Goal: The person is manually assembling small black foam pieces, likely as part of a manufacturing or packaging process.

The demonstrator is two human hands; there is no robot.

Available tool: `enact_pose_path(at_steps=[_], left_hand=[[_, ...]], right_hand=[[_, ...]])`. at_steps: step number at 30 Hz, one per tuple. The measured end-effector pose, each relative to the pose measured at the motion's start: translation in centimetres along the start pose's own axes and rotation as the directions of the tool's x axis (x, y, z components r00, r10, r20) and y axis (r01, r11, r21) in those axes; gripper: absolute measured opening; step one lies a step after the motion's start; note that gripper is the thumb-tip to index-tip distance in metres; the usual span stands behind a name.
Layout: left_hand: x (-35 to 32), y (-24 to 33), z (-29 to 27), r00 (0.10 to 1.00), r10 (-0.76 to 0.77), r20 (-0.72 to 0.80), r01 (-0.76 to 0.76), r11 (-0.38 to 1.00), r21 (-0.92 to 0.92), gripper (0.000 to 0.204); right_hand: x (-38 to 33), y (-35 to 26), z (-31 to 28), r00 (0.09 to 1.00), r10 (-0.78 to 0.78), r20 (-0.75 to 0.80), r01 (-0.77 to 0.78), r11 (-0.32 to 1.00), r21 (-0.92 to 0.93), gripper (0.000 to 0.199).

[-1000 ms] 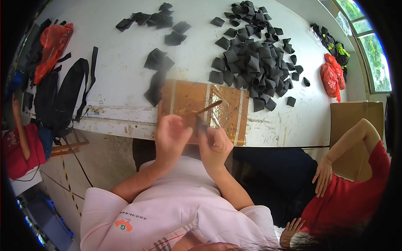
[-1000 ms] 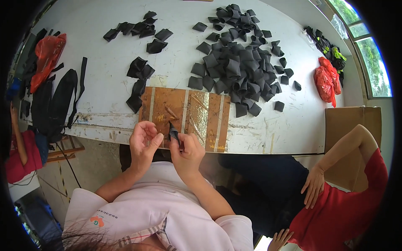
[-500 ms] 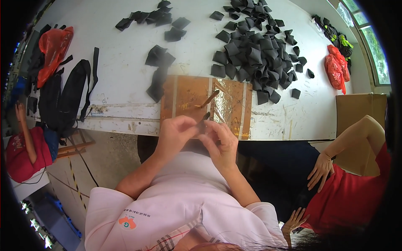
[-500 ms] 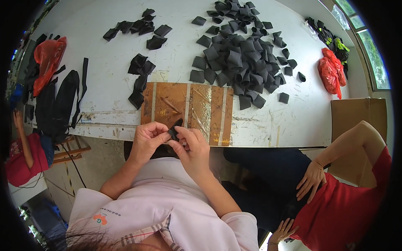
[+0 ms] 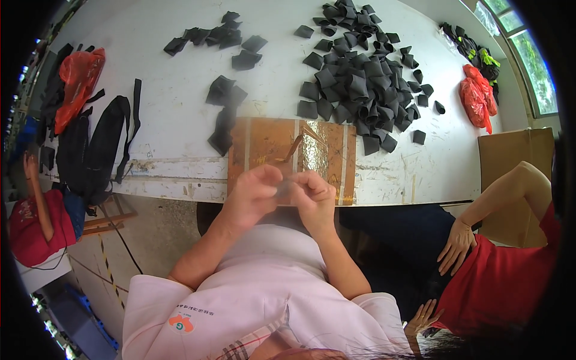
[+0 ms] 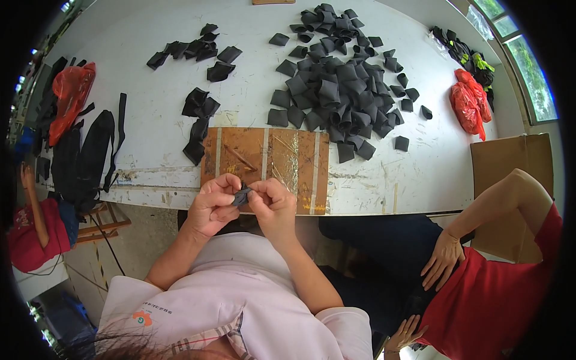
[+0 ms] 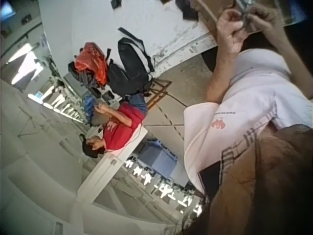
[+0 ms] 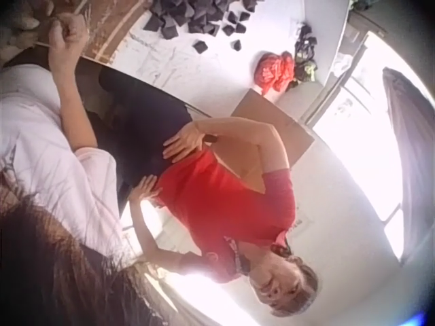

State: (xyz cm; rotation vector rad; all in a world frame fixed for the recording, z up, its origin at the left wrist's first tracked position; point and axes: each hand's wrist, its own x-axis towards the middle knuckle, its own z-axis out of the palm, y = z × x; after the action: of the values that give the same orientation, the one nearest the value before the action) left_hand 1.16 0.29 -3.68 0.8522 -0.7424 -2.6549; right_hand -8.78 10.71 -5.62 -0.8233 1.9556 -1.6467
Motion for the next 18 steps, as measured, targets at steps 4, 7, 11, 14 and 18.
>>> enact_pose_path(at_steps=[4, 7, 11, 14, 18], left_hand=[[-0.3, -0.3, 0.1, 0.993, 0.118, -0.018, -0.110, 0.962, 0.250, 0.015], [-0.8, -1.0, 1.0, 0.925, 0.375, -0.068, -0.273, 0.776, 0.569, 0.013], [-1.6, 0.6, 1.4, 0.944, 0.316, -0.097, -0.218, 0.815, 0.536, 0.018], [-1.0, 2.9, 2.2, 0.809, 0.132, 0.573, 0.184, 0.868, -0.461, 0.029], [-0.9, 6.5, 6.0, 0.879, 0.072, 0.472, 0.217, 0.821, -0.529, 0.025]], right_hand=[[0.3, -0.8, -0.9, 0.793, 0.395, 0.463, -0.608, 0.462, 0.646, 0.004], [0.0, -1.5, -0.8, 0.735, 0.319, 0.598, -0.664, 0.162, 0.730, 0.009], [0.7, -3.3, -1.8, 0.792, 0.295, 0.535, -0.601, 0.528, 0.599, 0.018], [2.3, -8.4, -1.9, 0.923, 0.051, 0.382, -0.237, 0.856, 0.459, 0.023], [6.4, -12.2, -2.3, 0.936, -0.012, 0.351, -0.170, 0.858, 0.484, 0.026]])
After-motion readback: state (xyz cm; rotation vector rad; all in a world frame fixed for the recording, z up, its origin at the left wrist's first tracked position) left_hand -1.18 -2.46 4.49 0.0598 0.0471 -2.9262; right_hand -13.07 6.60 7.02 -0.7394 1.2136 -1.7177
